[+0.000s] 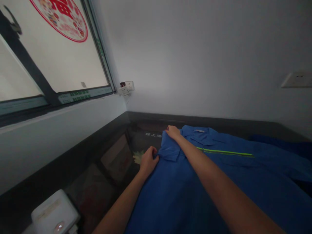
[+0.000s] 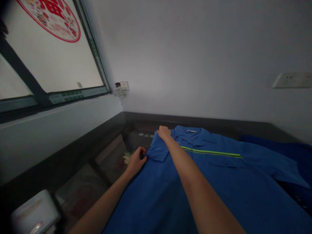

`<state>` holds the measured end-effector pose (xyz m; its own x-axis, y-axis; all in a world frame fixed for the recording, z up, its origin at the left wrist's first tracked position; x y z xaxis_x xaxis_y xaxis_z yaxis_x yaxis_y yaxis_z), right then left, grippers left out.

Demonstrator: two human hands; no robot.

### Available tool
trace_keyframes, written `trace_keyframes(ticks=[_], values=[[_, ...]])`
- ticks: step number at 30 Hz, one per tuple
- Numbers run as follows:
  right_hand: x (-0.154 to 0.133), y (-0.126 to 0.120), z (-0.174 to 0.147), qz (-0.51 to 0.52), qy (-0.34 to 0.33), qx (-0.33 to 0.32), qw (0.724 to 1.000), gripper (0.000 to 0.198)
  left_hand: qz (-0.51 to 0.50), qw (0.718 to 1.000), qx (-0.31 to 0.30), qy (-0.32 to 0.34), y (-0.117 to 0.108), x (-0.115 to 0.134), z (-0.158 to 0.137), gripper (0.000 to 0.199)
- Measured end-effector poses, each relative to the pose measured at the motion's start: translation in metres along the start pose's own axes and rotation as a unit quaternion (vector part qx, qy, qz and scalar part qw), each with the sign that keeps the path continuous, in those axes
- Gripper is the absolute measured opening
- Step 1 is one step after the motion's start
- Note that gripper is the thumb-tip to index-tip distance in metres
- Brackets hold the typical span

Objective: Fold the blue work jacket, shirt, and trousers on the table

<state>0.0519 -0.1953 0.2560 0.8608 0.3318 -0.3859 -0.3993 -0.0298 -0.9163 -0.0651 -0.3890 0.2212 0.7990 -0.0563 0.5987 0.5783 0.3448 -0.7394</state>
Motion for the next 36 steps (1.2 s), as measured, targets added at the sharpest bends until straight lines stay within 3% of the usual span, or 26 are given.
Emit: trace_keyframes(ticks=[7, 11, 18, 23, 27, 29, 32, 36], values=[[0.009, 0.032, 0.042, 0.02, 0.036, -0.08, 0.996, 0.024, 0.03, 0.999, -0.02, -0.009, -0.007, 0.008, -0.001, 0.009], [0.012, 0.034, 0.048, 0.038, 0.038, -0.043, 0.998, 0.024, 0.052, 0.998, 0.0, -0.025, -0.009, 0.005, 0.0, 0.005], [0.005, 0.041, 0.025, 0.051, 0.027, 0.052, 0.997, 0.028, 0.138, 0.989, 0.007, -0.047, -0.01, 0.003, -0.001, 0.008], [0.009, 0.04, 0.029, 0.093, 0.01, 0.04, 0.995, 0.03, 0.169, 0.984, -0.02, -0.053, -0.007, 0.002, 0.0, 0.009], [0.012, 0.033, 0.046, 0.141, 0.0, 0.015, 0.99, 0.014, 0.144, 0.989, -0.022, -0.038, -0.006, 0.001, 0.002, 0.002], [0.011, 0.031, 0.05, 0.162, -0.002, 0.011, 0.987, 0.021, 0.112, 0.993, -0.012, -0.018, -0.006, 0.004, 0.002, 0.015], [0.007, 0.033, 0.05, 0.186, 0.002, 0.019, 0.982, 0.023, 0.079, 0.996, -0.003, 0.027, -0.008, 0.012, 0.002, 0.028], [0.002, 0.041, 0.04, 0.199, 0.005, 0.052, 0.979, 0.016, 0.11, 0.993, -0.023, 0.037, -0.007, 0.014, 0.0, 0.021]])
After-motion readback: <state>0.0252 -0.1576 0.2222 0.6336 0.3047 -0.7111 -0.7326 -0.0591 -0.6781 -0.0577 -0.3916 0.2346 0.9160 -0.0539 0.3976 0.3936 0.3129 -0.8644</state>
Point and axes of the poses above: each hand's wrist, its own z-axis towards the middle knuckle, its own y-axis out of the palm, x = y × z, the point moved 8 cm from there along z, towards the middle knuckle, and after that the axes turned 8 degrees about z, right-handed, at the moved point
